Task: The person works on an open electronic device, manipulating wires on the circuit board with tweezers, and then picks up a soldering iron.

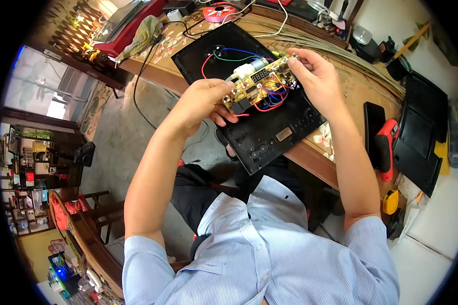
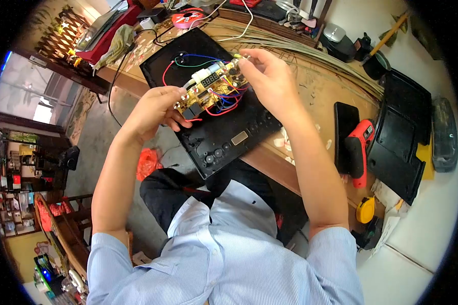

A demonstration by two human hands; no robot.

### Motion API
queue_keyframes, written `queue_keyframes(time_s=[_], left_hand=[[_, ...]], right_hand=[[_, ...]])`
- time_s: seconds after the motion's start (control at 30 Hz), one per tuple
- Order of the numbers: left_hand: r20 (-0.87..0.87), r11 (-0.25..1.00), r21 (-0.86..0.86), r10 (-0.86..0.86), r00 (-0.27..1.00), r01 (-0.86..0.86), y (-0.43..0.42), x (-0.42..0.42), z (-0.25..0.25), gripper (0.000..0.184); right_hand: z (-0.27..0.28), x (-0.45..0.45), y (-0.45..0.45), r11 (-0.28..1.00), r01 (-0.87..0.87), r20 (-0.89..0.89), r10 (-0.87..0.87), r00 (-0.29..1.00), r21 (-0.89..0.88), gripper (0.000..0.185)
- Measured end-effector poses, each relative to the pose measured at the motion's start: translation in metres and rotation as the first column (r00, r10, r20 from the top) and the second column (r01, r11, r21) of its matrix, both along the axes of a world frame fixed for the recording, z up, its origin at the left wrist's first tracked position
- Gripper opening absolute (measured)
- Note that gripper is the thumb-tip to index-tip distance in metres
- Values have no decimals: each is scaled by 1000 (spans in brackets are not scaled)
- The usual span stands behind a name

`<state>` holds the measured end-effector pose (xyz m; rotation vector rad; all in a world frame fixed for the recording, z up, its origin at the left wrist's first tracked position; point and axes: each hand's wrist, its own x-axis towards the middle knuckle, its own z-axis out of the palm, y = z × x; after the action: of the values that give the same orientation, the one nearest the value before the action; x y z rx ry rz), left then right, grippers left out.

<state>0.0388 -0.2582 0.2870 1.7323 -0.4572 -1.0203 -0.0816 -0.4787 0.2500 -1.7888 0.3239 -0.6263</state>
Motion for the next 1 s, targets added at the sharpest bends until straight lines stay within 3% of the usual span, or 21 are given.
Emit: queue_keyframes(time_s=[0.07,0.27,0.33,0.4,0.43,0.53,0.67,0.8,0.87,1.0], left_hand=[[-5,1000,-5,21,1000,-21,3,-3,-1,39],[18,995,-47,94,995,-93,11,-29,2,47],[56,996,-44,75,996,-73,12,-41,7,47],[219,997,-44,-51,974,62,16,-46,0,44],[101,999,-31,-7,995,10,15,-48,1,43],[142,1000,-10,-10,990,12,14,-45,-11,40],[7,991,-130,40,999,-39,13,-44,-13,37],[-18,995,-92,-28,999,26,13,-38,-13,38],[-67,998,-59,-20,998,16,13,-36,-8,39],[-174,998,-25,-63,983,59,12,-23,-3,38]], right_hand=[[0,5,0,1000,-1,68,1,998,1,34],[10,9,5,999,-32,22,33,999,-27,28],[14,11,6,998,-55,31,56,998,-19,28],[15,14,8,997,-82,41,83,996,-9,28],[15,16,10,995,-90,92,93,991,-43,29],[15,26,12,989,-88,127,103,987,-117,29],[16,34,15,982,-87,129,109,986,-168,29],[23,44,20,941,-58,136,108,985,-332,31],[23,49,24,955,-83,136,125,983,-284,30],[31,49,32,933,-40,181,112,977,-358,29]])
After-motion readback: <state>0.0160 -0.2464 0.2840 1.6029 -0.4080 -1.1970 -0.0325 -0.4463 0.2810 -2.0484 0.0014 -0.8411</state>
